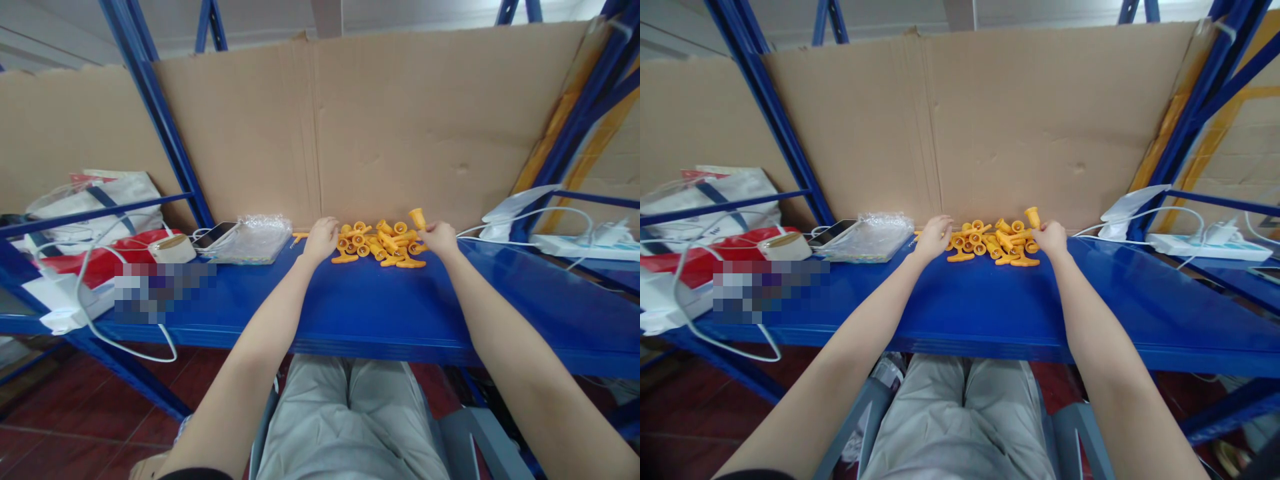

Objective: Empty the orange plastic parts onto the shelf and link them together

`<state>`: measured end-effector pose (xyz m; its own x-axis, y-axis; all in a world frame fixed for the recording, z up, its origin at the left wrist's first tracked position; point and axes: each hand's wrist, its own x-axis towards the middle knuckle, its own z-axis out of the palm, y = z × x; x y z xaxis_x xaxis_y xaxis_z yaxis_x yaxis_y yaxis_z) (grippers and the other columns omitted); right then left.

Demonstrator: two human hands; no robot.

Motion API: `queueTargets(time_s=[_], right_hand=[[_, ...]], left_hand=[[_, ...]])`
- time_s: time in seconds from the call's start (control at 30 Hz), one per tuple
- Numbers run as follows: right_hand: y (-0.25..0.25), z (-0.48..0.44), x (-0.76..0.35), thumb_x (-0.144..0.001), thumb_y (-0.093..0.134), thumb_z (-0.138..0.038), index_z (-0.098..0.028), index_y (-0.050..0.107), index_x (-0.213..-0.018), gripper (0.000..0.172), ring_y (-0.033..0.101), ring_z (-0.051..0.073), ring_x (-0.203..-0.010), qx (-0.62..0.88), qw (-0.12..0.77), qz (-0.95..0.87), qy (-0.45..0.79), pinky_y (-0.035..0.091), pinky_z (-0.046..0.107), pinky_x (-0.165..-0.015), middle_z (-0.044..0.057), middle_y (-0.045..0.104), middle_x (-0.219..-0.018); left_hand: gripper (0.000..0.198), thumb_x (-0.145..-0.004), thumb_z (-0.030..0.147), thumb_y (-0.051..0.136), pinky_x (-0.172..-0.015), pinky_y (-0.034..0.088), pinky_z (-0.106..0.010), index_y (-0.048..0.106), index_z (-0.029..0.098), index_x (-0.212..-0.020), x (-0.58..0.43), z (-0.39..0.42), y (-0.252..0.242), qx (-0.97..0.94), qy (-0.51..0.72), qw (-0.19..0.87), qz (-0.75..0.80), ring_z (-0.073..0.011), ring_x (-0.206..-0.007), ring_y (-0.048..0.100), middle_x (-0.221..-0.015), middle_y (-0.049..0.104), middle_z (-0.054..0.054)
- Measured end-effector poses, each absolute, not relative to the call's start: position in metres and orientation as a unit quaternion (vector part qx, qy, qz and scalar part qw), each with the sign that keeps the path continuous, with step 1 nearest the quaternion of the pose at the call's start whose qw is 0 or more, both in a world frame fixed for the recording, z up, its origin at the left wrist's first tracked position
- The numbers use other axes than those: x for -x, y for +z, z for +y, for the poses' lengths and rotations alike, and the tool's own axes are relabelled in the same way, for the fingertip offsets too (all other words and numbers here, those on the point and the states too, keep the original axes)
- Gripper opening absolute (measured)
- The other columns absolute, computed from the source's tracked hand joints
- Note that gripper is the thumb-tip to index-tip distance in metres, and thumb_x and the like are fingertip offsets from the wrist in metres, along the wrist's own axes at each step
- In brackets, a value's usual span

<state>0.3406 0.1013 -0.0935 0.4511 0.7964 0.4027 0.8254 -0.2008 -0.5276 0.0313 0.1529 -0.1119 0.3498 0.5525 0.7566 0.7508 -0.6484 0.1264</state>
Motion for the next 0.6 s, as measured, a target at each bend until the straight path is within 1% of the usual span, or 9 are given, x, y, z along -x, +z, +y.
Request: queueTargets(time_s=[0.13,0.2,0.3,0.4,0.47,0.6], right_hand=[[-0.085,0.101,-0.310,-0.079,0.067,-0.026,-0.017,0.067,-0.090,0.014,0.068,0.022,-0.086,0.672,0.494,-0.551,0.022,0.052,0.029,-0.076,0.009,0.073,-0.092],[-0.087,0.103,-0.293,-0.078,0.068,-0.029,-0.018,0.064,-0.084,0.013,0.066,0.019,-0.083,0.612,0.533,-0.583,0.052,0.052,0.028,-0.074,0.007,0.071,-0.088],[-0.094,0.106,-0.271,-0.072,0.075,-0.034,-0.020,0.060,-0.073,0.021,0.063,0.018,-0.080,0.535,0.547,-0.640,0.076,0.052,0.030,-0.075,0.003,0.068,-0.079],[-0.100,0.107,-0.258,-0.070,0.077,-0.038,-0.021,0.057,-0.068,0.027,0.062,0.017,-0.074,0.469,0.558,-0.665,0.161,0.053,0.031,-0.073,0.001,0.065,-0.072],[-0.102,0.106,-0.254,-0.068,0.079,-0.039,-0.021,0.059,-0.069,0.028,0.065,0.017,-0.075,0.429,0.561,-0.671,0.226,0.055,0.033,-0.074,0.002,0.068,-0.074],[-0.101,0.099,-0.254,-0.066,0.083,-0.038,-0.020,0.067,-0.077,0.027,0.070,0.021,-0.080,0.399,0.550,-0.668,0.304,0.058,0.038,-0.081,0.006,0.074,-0.083]], left_hand=[[0.032,-0.097,0.019,0.043,-0.112,0.044,-0.045,0.067,0.015,-0.116,-0.048,0.136,-0.103,0.833,-0.413,0.128,-0.345,-0.0235,-0.123,0.060,-0.125,0.069,-0.012],[0.031,-0.099,0.025,0.042,-0.111,0.046,-0.045,0.068,0.016,-0.115,-0.057,0.127,-0.101,0.845,-0.412,0.128,-0.316,-0.0234,-0.122,0.061,-0.125,0.069,-0.012],[0.033,-0.102,0.034,0.043,-0.106,0.048,-0.044,0.069,0.016,-0.112,-0.067,0.116,-0.099,0.863,-0.407,0.126,-0.273,-0.0234,-0.115,0.064,-0.119,0.072,-0.012],[0.034,-0.101,0.039,0.046,-0.098,0.052,-0.042,0.070,0.016,-0.106,-0.071,0.112,-0.100,0.877,-0.391,0.122,-0.252,-0.0230,-0.103,0.069,-0.106,0.074,-0.012],[0.033,-0.100,0.040,0.048,-0.094,0.054,-0.041,0.071,0.016,-0.103,-0.071,0.112,-0.101,0.880,-0.386,0.116,-0.250,-0.0228,-0.098,0.070,-0.101,0.075,-0.011],[0.028,-0.098,0.038,0.054,-0.094,0.054,-0.040,0.070,0.016,-0.105,-0.070,0.115,-0.103,0.877,-0.394,0.096,-0.257,-0.0229,-0.102,0.070,-0.106,0.076,-0.011]])
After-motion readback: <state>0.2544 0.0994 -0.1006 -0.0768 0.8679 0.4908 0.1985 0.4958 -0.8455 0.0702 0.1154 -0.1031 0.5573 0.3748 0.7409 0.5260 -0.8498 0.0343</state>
